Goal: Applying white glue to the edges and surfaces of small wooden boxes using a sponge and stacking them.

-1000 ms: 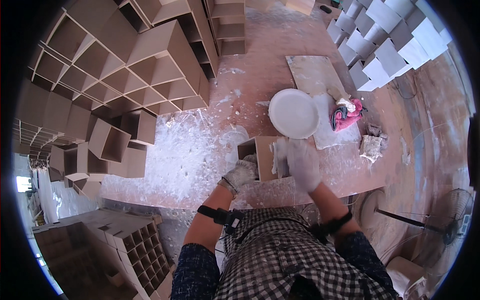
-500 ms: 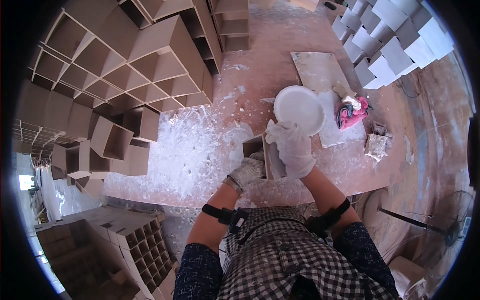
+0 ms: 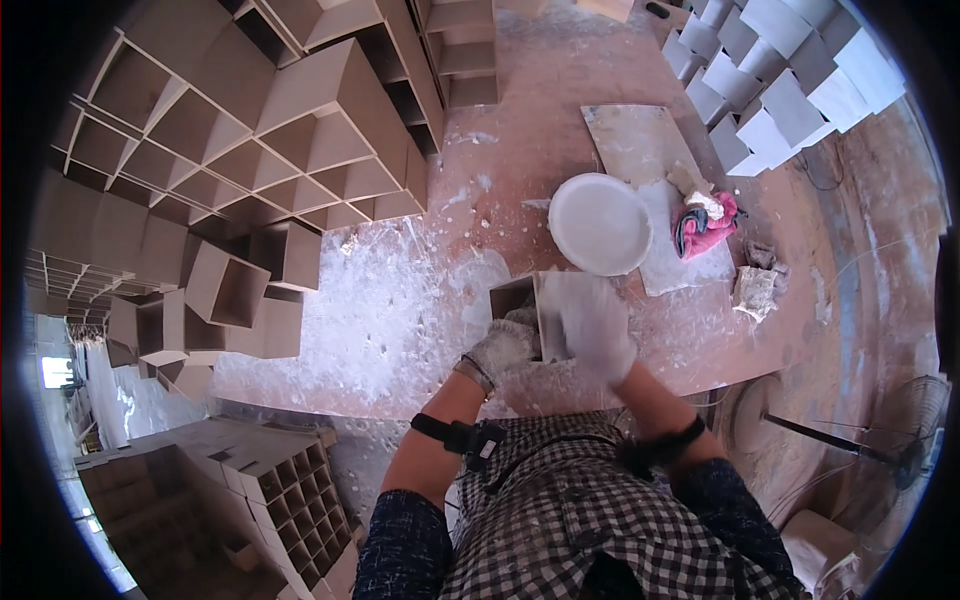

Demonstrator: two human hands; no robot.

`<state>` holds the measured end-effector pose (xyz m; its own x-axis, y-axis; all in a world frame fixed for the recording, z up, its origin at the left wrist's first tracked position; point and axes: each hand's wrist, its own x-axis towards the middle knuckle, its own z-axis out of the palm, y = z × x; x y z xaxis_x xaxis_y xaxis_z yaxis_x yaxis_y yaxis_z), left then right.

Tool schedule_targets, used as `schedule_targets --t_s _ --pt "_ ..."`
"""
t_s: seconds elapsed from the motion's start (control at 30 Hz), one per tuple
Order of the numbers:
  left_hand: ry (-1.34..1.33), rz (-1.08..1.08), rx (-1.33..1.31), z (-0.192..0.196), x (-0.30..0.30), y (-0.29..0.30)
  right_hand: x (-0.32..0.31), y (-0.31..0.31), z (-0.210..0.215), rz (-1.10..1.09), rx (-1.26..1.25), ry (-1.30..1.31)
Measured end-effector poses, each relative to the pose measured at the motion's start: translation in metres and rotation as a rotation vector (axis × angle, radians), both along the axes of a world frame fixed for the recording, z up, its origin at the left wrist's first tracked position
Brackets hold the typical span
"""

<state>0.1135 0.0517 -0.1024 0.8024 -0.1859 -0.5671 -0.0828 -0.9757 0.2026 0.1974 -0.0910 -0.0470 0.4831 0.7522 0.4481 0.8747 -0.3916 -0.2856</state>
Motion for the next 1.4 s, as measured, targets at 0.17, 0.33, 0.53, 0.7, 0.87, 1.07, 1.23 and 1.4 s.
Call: schedule_targets --t_s 0.17,0.33,0.53,0.7,0.87,1.07,1.23,1.4 --pt "-0.636 0.365 -0.577 -0.008 -0.016 -0.004 -0.029 -0.018 0.013 0.186 0.027 0.129" --pt "-0.127 0.313 -0.565 0.008 0.0 0.005 0.041 0.029 -0.004 0.106 0.192 0.063" --pt "-0.24 0.131 -0.225 0.004 -0.007 0.0 -0.039 -0.043 0.01 0.278 -0.254 0.337" --pt "-0.519 0.086 -0.218 -0.025 -0.014 0.005 0.042 -0.004 -0.02 0.24 0.124 0.108" --pt "-0.262 0.175 -0.3 -0.019 -0.014 0.011 0.023 -0.025 -0.016 0.083 0.32 0.937" --pt "-0.278 0.136 -0.205 -0.015 -0.013 0.009 0.013 -0.043 -0.024 0.087 0.131 0.265" --pt "-0.104 0.104 -0.202 -0.01 0.001 0.008 0.058 -0.017 -0.034 0.048 0.41 0.712" --pt "-0.467 0.007 -0.155 -0.056 -0.023 0.017 -0.028 -0.066 -0.027 -0.008 0.045 0.285"
